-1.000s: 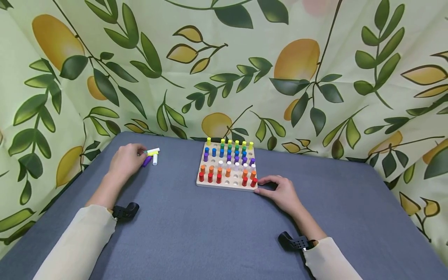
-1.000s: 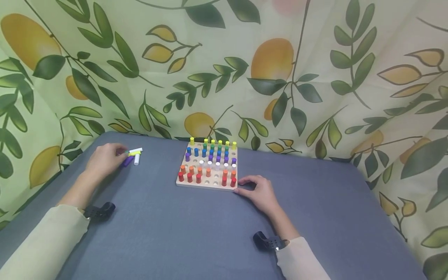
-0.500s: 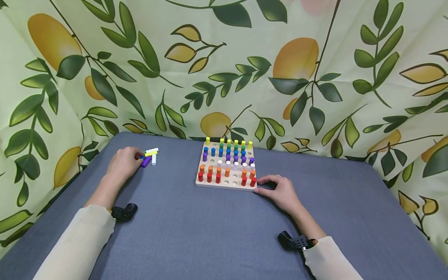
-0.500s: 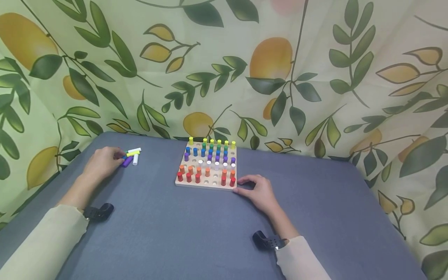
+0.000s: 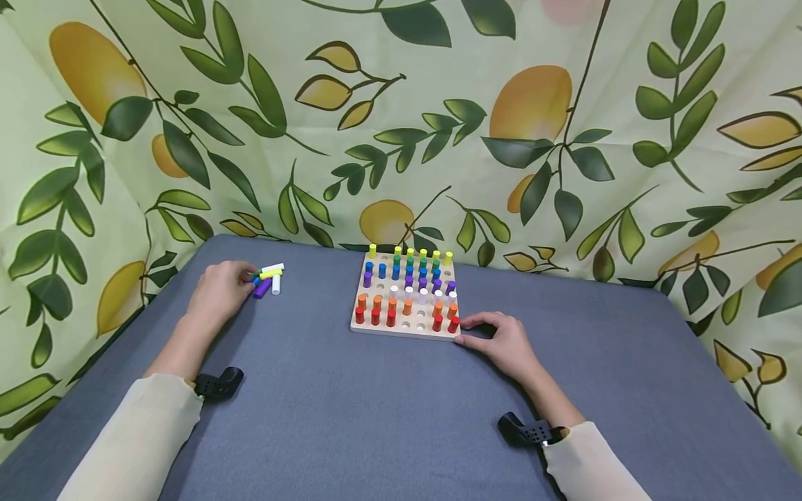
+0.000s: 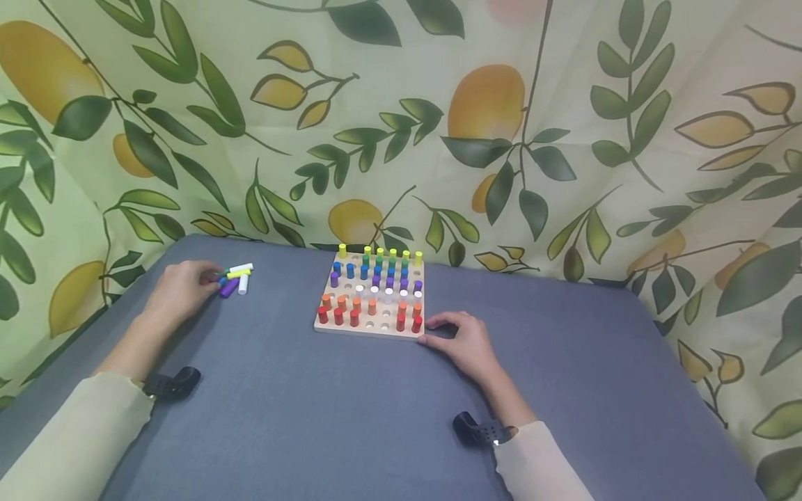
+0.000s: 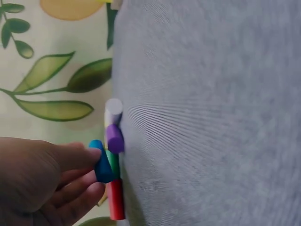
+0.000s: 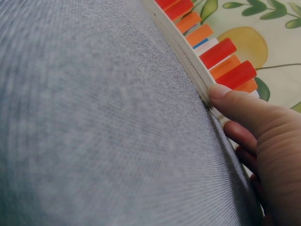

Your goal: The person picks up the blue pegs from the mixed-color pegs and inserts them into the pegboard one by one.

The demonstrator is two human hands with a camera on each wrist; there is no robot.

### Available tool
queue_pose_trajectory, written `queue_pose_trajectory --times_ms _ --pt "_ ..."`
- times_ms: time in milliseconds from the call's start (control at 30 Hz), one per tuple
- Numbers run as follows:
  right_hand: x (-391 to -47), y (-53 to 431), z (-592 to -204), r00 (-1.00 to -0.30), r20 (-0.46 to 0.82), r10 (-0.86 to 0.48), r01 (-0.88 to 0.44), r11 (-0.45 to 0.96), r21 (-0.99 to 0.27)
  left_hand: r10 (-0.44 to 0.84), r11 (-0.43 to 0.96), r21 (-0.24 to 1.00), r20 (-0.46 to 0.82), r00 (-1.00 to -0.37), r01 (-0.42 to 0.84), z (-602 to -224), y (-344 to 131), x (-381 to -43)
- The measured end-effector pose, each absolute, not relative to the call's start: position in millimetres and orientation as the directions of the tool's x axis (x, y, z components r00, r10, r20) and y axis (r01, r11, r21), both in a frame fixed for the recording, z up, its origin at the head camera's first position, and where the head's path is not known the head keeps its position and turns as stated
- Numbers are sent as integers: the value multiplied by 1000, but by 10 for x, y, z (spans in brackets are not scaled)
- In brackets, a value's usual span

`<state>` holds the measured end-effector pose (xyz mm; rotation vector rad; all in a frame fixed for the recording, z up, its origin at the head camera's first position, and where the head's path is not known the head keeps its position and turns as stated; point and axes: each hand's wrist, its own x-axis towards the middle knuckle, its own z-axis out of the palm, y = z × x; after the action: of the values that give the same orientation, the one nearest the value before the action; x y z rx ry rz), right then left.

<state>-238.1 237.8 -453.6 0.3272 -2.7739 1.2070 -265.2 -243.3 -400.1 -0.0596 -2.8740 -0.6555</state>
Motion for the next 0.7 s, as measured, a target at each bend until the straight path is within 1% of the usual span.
queue_pose_trajectory --times_ms 167,267,333,467,567,700 --pt "-2379 2396 -4536 -974 172 -149 -227 666 -711 21 880 463 183 -983 105 -3932 -2376 -2634" --pt "-2380 2398 -4546 -973 175 -150 -230 665 -711 71 861 484 194 -978 158 -3897 -2323 -2625" --pt "-2382 2399 -4553 -972 179 -150 -233 665 -710 111 852 480 224 -968 209 -3877 -2274 -2614" --pt "-2389 2401 -4563 -971 185 -151 -238 664 -709 200 827 449 328 -923 339 -3856 -2170 -2613" --pt "-2394 2395 -4568 -970 184 -156 -241 664 -708 249 803 437 370 -895 405 -3840 -2095 -2629" --pt "-2399 2381 -4570 -970 182 -161 -243 663 -708 251 786 474 341 -906 396 -3789 -1977 -2643"
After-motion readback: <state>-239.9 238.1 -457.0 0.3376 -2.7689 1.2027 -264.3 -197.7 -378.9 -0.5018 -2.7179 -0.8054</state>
